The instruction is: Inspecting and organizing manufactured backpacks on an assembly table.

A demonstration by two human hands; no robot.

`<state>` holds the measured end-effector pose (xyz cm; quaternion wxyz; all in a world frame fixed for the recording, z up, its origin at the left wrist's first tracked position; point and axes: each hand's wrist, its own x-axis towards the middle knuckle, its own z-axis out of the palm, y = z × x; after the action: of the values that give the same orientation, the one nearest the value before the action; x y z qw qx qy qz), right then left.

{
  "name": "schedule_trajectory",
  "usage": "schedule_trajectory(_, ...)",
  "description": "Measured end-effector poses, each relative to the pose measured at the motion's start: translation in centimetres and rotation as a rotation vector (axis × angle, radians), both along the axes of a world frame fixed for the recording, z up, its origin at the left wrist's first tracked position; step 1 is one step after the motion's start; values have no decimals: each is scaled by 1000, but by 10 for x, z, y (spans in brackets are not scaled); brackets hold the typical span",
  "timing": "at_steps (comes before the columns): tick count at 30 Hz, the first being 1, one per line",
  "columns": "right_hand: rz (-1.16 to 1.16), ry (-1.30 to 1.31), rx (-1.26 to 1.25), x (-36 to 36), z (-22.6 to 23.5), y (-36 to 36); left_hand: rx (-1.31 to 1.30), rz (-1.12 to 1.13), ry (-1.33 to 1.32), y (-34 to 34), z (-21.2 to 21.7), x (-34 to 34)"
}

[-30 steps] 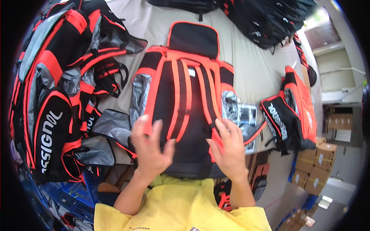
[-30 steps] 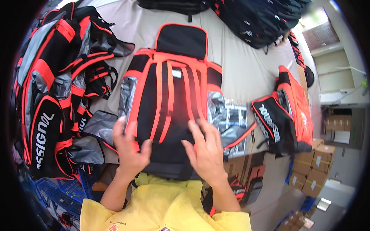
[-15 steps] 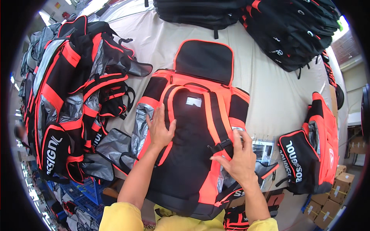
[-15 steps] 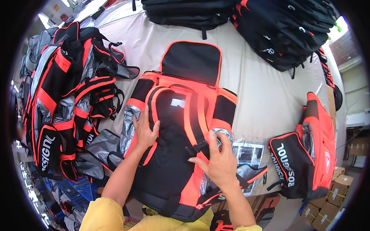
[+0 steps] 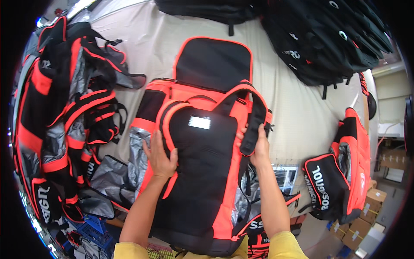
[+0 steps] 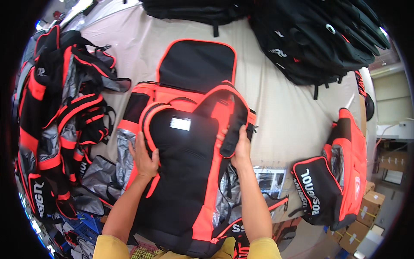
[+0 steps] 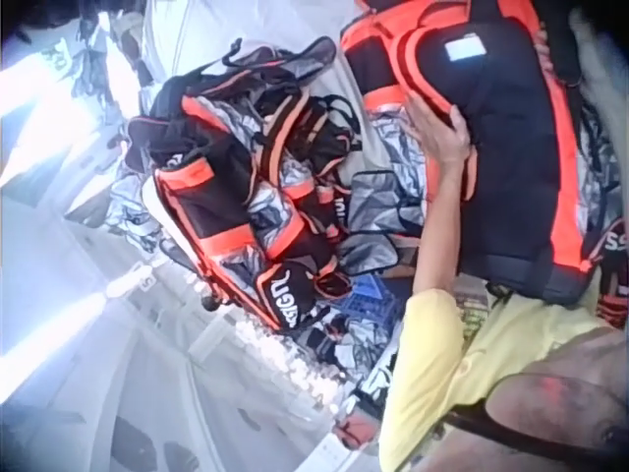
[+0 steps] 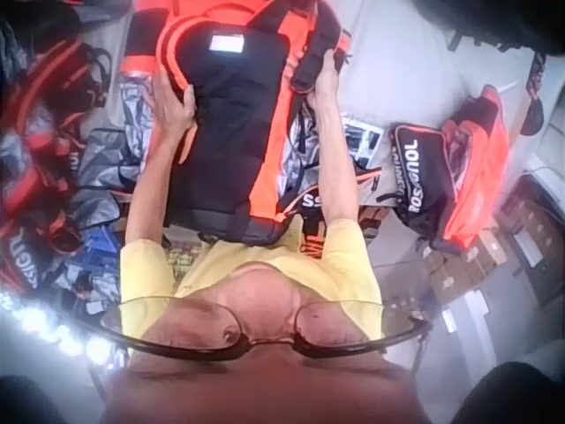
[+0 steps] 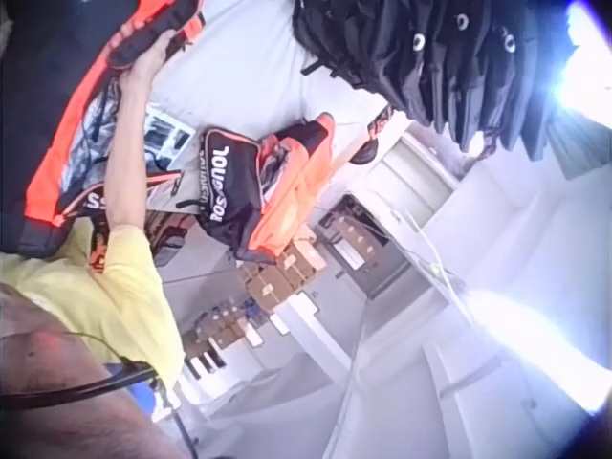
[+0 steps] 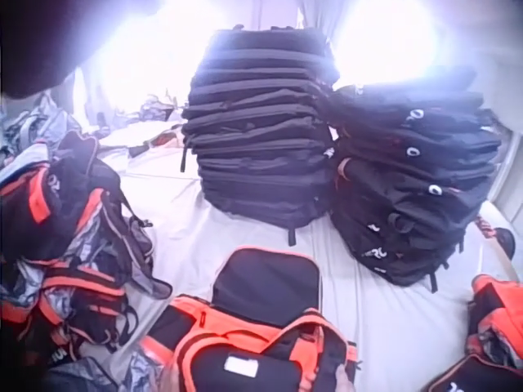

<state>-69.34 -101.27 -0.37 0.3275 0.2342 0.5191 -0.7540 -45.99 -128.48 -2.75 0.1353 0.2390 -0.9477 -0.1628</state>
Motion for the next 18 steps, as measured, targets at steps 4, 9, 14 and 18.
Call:
schedule_trajectory(4, 18, -24, -50, -1, -8, 5, 4, 2, -8, -4, -5, 1)
schedule_trajectory(9, 46, -34, -61, -1, -1, 3, 1, -7, 16, -6, -8, 1)
schedule_trajectory(14, 44, -1, -60, 0, -7, 5, -9, 3, 17, -2, -4, 1)
schedule_trajectory(18, 12, 41, -15, 3, 6, 5, -12, 8, 58, 2, -3, -7)
